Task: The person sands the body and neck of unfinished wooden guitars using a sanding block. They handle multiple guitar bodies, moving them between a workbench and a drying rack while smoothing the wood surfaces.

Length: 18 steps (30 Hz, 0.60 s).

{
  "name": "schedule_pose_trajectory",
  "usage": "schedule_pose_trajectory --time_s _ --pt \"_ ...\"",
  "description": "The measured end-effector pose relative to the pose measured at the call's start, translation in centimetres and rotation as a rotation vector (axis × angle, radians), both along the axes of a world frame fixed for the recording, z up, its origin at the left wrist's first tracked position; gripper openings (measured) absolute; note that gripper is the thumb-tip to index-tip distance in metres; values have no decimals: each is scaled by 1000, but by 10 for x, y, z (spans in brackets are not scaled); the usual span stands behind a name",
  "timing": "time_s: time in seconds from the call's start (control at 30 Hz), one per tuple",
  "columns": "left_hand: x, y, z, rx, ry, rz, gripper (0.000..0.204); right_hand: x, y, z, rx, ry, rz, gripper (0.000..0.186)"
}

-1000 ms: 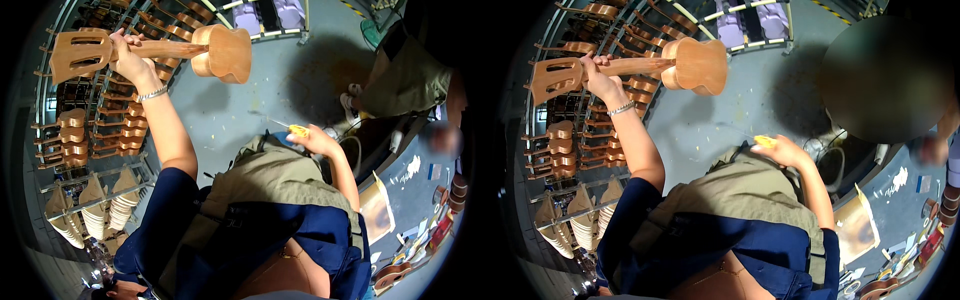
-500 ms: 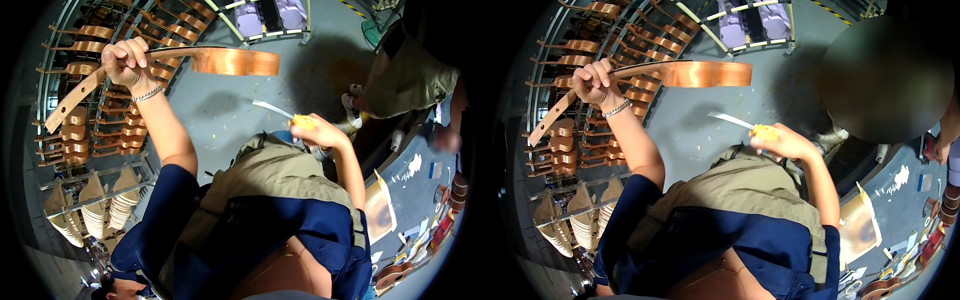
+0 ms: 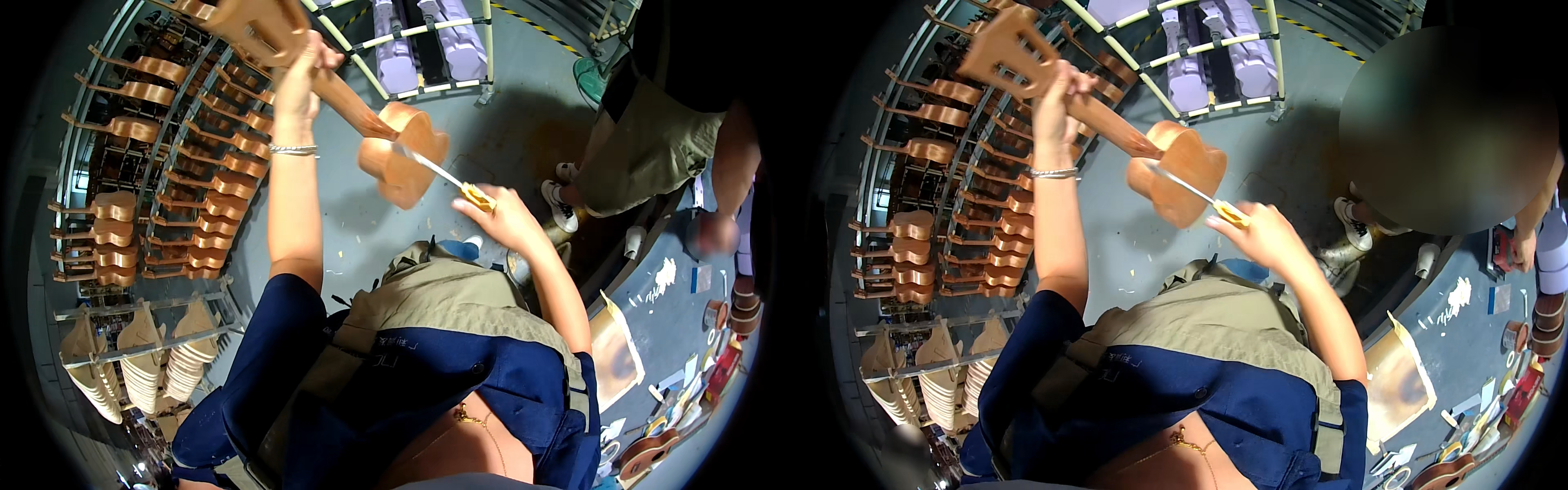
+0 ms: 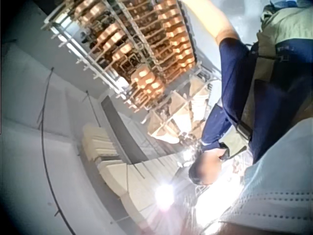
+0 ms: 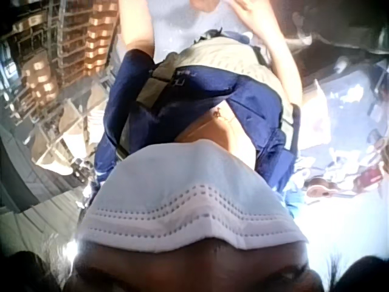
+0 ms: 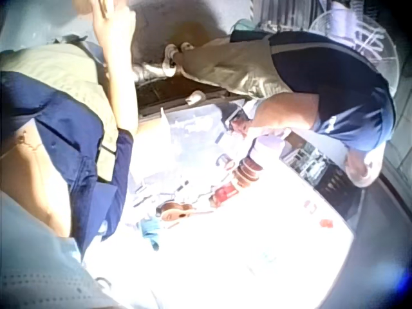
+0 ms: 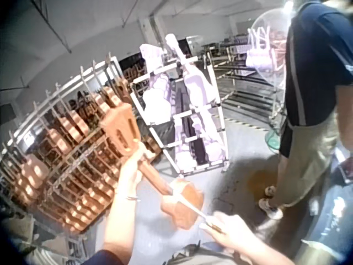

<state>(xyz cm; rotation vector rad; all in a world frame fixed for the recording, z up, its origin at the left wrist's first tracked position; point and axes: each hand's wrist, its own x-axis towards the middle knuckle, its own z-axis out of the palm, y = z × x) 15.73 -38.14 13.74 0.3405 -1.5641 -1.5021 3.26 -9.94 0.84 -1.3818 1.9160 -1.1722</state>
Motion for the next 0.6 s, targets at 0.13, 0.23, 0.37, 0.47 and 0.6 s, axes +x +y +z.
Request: schedule_pose_trajectory --time_s 0.13,0.23,0.37,0.47,0.6 --pt "-15 0 -27 63 25 -194 15 17 -4 76 -214 -102 -78 30" --pt "-30 13 -35 53 -1 -402 20 7 2 53 144 141 -3 34" --pt "-18 28 -47 84 -88 -565 19 8 29 89 -100 -122 50 32" --pt "-29 39 -38 119 -53 -642 17 22 49 73 -87 13 -147 40" --pt "-57 78 -31 103 -64 -762 19 12 103 43 -224 -452 -200 33"
